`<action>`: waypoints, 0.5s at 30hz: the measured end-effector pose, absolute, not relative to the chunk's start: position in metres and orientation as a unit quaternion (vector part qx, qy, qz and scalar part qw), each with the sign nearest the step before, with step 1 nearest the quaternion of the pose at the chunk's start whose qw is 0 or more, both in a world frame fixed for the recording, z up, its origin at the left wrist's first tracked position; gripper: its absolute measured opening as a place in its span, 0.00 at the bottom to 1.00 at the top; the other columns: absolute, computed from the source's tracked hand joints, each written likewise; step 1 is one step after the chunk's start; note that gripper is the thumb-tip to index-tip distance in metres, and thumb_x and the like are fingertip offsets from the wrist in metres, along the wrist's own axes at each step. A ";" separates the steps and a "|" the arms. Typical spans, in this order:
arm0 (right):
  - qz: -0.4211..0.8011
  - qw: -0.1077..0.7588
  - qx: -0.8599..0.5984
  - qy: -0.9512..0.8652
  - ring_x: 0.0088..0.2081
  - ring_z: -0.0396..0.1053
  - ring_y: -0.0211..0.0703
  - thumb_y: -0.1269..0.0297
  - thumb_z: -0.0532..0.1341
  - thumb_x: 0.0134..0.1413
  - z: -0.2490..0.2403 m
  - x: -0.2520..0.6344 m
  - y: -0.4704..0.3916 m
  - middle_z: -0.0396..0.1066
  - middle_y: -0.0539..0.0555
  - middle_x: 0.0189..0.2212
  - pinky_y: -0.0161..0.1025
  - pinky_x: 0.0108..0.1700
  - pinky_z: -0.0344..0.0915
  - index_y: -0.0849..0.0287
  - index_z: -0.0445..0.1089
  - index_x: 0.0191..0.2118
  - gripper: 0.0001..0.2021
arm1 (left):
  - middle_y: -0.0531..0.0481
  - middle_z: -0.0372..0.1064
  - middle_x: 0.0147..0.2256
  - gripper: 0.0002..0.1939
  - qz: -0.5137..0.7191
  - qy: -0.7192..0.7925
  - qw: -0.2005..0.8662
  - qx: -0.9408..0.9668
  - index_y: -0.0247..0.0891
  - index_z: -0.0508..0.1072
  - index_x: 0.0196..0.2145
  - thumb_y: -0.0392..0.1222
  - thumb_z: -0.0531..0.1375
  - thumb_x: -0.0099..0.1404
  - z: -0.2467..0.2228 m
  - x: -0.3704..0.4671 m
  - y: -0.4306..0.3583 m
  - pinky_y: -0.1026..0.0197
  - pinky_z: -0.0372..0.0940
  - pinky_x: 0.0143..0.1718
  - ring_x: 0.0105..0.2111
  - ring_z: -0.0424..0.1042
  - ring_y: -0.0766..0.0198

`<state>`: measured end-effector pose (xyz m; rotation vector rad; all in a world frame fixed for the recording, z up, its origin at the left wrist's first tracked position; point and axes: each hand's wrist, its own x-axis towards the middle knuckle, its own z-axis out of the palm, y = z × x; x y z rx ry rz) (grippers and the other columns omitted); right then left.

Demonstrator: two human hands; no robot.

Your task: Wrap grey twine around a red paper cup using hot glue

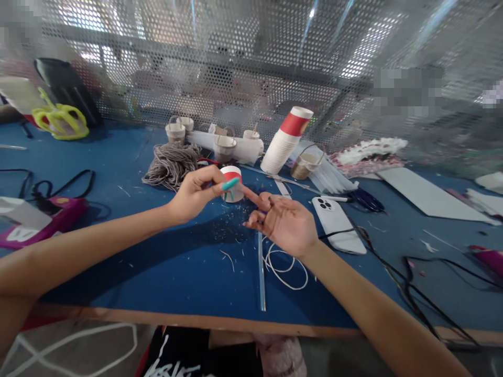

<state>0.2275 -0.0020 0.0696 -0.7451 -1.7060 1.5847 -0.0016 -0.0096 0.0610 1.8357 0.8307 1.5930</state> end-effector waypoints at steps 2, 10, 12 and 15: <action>0.595 0.372 -0.313 -0.641 0.29 0.76 0.46 0.56 0.47 0.59 0.070 0.231 0.004 0.79 0.61 0.44 0.55 0.40 0.76 0.52 0.55 0.29 0.10 | 0.55 0.63 0.22 0.17 0.624 0.328 0.256 0.662 0.39 0.69 0.24 0.52 0.63 0.64 0.071 -0.010 -0.004 0.64 0.57 0.24 0.22 0.58 0.71; 0.568 0.422 -0.335 -0.622 0.26 0.71 0.39 0.54 0.65 0.53 0.070 0.227 0.003 0.77 0.52 0.29 0.44 0.34 0.75 0.55 0.64 0.27 0.13 | 0.48 0.73 0.25 0.16 0.298 0.553 0.044 0.777 0.37 0.75 0.26 0.41 0.53 0.69 0.082 -0.039 0.019 0.61 0.65 0.33 0.27 0.72 0.64; 0.550 0.416 -0.337 -0.640 0.26 0.71 0.38 0.53 0.66 0.53 0.071 0.225 0.000 0.77 0.52 0.28 0.43 0.33 0.74 0.56 0.66 0.28 0.14 | 0.41 0.77 0.31 0.17 0.162 0.595 -0.023 0.787 0.35 0.76 0.29 0.42 0.52 0.70 0.082 -0.040 0.020 0.56 0.67 0.37 0.34 0.76 0.55; 0.517 0.404 -0.351 -0.669 0.26 0.72 0.38 0.52 0.68 0.52 0.076 0.219 -0.002 0.77 0.52 0.28 0.41 0.33 0.73 0.57 0.68 0.28 0.15 | 0.37 0.76 0.44 0.13 0.101 0.592 -0.048 0.798 0.34 0.75 0.46 0.37 0.52 0.70 0.088 -0.044 0.020 0.54 0.68 0.41 0.43 0.77 0.51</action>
